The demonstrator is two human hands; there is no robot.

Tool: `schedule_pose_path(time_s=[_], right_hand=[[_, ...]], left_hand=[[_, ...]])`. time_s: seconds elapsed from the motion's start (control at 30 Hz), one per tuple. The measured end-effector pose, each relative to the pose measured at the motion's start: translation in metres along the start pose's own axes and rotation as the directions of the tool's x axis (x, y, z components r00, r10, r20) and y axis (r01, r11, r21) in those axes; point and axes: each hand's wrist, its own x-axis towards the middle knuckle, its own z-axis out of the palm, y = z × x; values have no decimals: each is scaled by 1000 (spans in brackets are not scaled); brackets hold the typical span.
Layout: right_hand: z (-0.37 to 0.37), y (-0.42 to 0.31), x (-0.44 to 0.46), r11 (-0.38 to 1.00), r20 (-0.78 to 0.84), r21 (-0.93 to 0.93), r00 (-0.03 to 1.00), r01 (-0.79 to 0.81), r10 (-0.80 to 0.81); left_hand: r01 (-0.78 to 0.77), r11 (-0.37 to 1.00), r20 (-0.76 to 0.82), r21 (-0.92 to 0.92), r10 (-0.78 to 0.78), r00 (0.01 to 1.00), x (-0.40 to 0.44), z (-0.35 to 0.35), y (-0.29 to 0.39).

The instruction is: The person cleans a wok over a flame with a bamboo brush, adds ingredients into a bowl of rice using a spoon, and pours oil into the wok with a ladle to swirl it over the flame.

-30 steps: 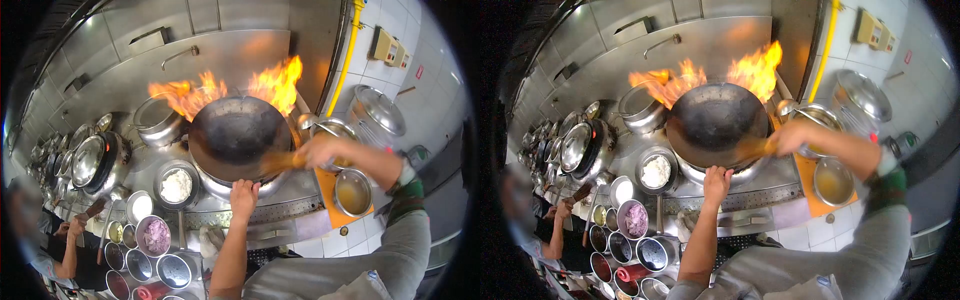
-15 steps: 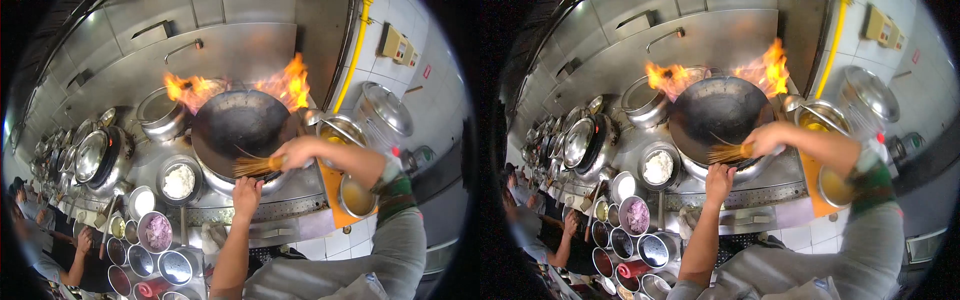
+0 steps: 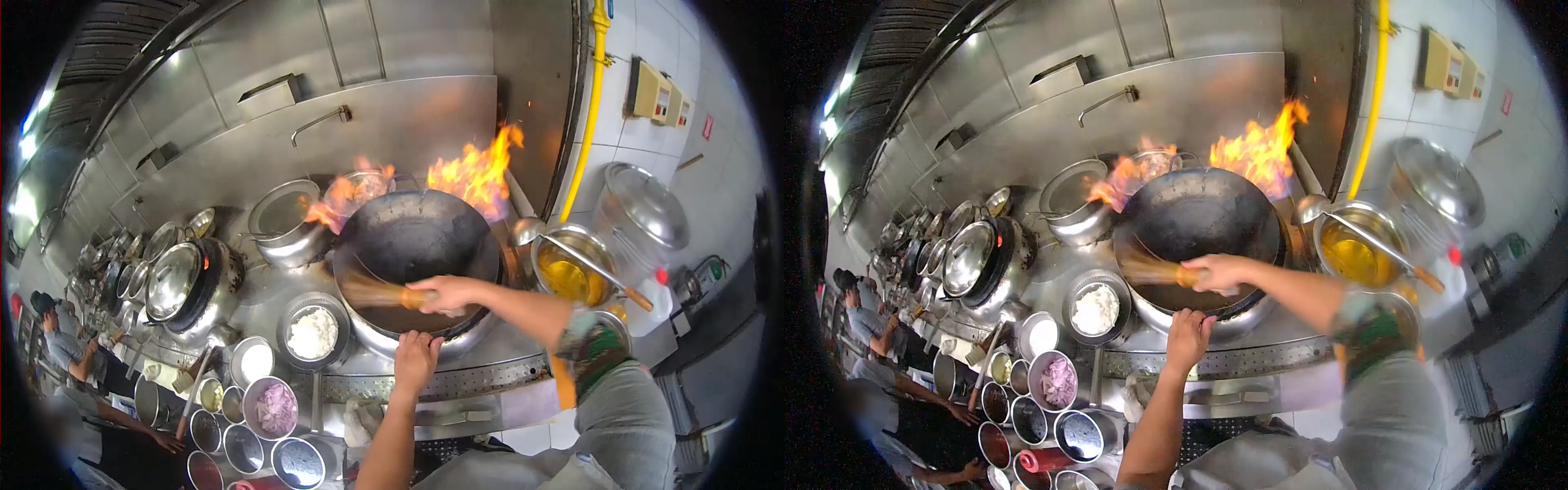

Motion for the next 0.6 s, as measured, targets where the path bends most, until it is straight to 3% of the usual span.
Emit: schedule_pose_path(time_s=[0.03, 0.07, 0.1, 0.13, 0.17, 0.2, 0.23, 0.3, 0.37, 0.43, 0.47, 0.5, 0.57, 0.6], right_hand=[[-14, 20, -13, 992, 146, 124, 989, 16, -35], [-42, 26, -27, 978, 85, -209, 996, -7, 25], [-76, 32, -40, 855, 2, -516, 998, -47, 56], [-94, 78, -25, 629, -361, -716, 932, -302, 36], [-108, 76, -27, 642, -636, -540, 763, -545, 113], [-113, 75, -18, 740, -750, -462, 661, -489, -31], [-116, 70, -6, 743, -749, -466, 661, -480, -42], [-110, 45, 22, 892, -809, -278, 588, -356, -17], [-79, 39, 64, 915, -719, -286, 695, -284, -10], [-34, 28, 92, 945, -478, -318, 874, -79, -88], [-21, 19, 77, 974, -371, -229, 925, -3, -85], [-11, 9, 56, 990, -251, -128, 964, 56, -87], [-25, 43, 26, 947, 102, -149, 958, 283, -270], [-49, 62, 8, 944, 193, -269, 971, 192, -143]], left_hand=[[1, 1000, -5, 3, -1, 1000, 0, -1, 2], [-12, 1000, -17, -16, 11, 1000, -1, -1, 4], [-31, 999, -32, -30, 30, 999, -1, -3, 5], [-42, 999, -42, -22, 42, 998, 2, -5, 5], [-46, 998, -40, -36, 45, 998, 1, -6, 6], [-46, 998, -35, -50, 44, 998, -2, -6, 8], [-45, 998, -44, -42, 43, 998, -1, -7, 9], [-31, 999, -11, -31, 31, 999, -2, -11, 12], [4, 1000, 0, 5, -4, 1000, -3, -13, 14], [35, 999, 80, 35, -38, 996, 1, -17, 15], [40, 998, 76, 46, -43, 996, 3, -18, 13], [28, 999, 57, 29, -30, 998, 0, -18, 13], [27, 1000, 5, 14, -28, 1000, 4, -17, 11], [26, 1000, 0, 4, -26, 1000, 3, -17, 11]])
